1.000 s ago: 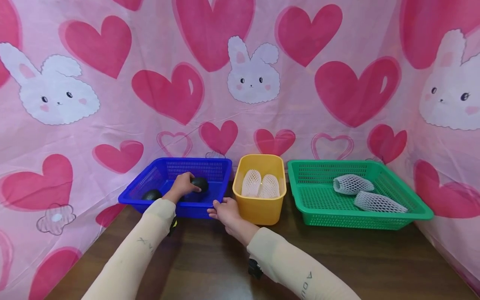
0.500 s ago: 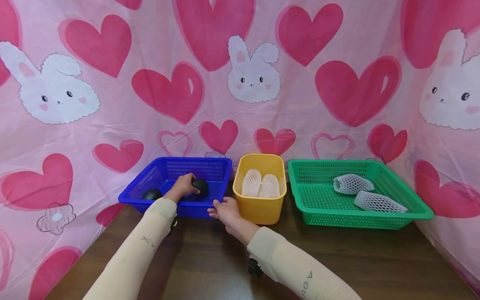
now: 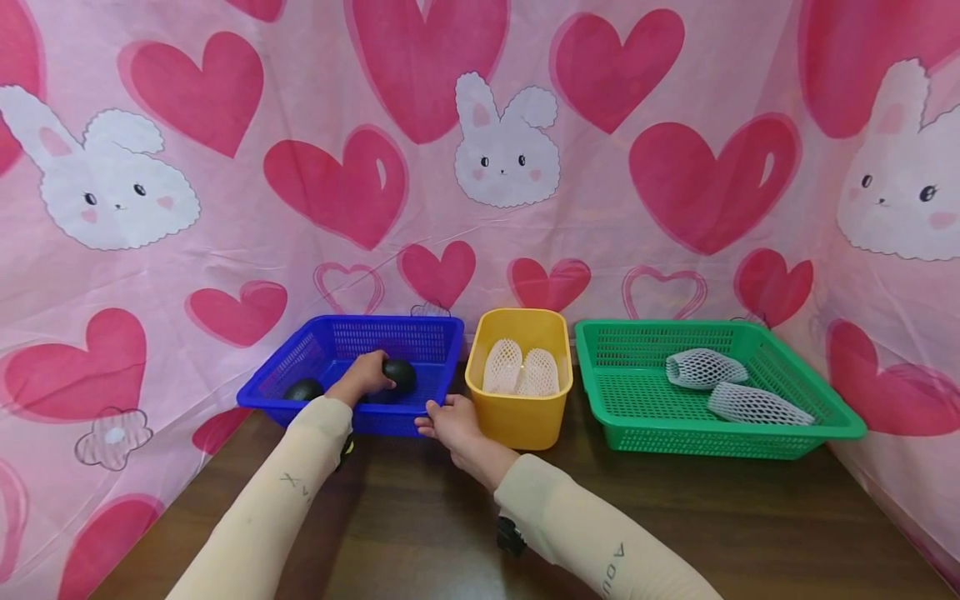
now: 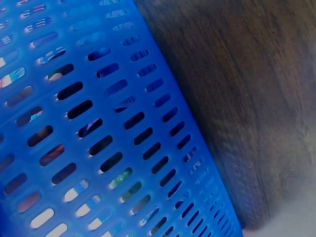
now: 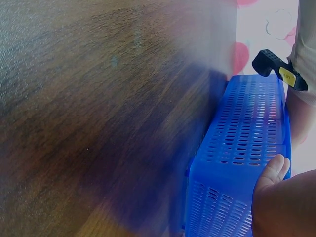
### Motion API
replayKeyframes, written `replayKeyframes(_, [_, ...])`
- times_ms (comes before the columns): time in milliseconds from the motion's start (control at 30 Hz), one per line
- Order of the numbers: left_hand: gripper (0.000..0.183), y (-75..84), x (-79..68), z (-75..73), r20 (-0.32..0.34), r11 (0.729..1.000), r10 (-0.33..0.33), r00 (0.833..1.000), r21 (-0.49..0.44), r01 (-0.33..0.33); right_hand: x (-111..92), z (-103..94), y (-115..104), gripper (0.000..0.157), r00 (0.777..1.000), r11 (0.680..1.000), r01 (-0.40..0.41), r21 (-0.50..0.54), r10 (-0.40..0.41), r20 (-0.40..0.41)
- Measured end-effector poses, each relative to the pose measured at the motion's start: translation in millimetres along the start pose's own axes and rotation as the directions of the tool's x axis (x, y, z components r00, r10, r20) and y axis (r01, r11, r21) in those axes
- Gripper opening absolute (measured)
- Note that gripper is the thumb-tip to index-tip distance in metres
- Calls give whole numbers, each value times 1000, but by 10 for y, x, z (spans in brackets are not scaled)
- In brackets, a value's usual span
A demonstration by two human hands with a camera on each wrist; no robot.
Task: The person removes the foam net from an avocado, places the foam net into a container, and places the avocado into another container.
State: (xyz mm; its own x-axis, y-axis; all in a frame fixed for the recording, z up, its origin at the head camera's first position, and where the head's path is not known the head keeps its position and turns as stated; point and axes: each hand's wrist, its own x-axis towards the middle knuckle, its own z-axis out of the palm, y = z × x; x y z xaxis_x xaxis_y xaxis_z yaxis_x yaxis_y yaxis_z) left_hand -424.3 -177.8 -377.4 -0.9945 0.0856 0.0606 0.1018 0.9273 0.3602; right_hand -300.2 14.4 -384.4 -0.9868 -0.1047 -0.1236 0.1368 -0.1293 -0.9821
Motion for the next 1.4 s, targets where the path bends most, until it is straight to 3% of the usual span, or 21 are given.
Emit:
replayKeyframes(200, [43, -4, 2, 6, 4, 998, 45, 999, 47, -45, 7, 1, 7, 35, 1000, 1000, 1, 12, -1, 1])
replayKeyframes(567, [39, 31, -69, -16, 23, 998, 41, 999, 49, -42, 9, -3, 25, 36, 1000, 1000, -6, 6, 6, 5])
replayKeyframes(867, [46, 38, -78, -47, 51, 999, 17, 999, 46, -19, 20, -6, 16, 36, 1000, 1000, -9, 10, 9, 4])
replayKeyframes(1400, [59, 56, -80, -71, 46, 997, 51, 998, 54, -53, 2, -6, 34, 32, 1000, 1000, 2, 22, -2, 5])
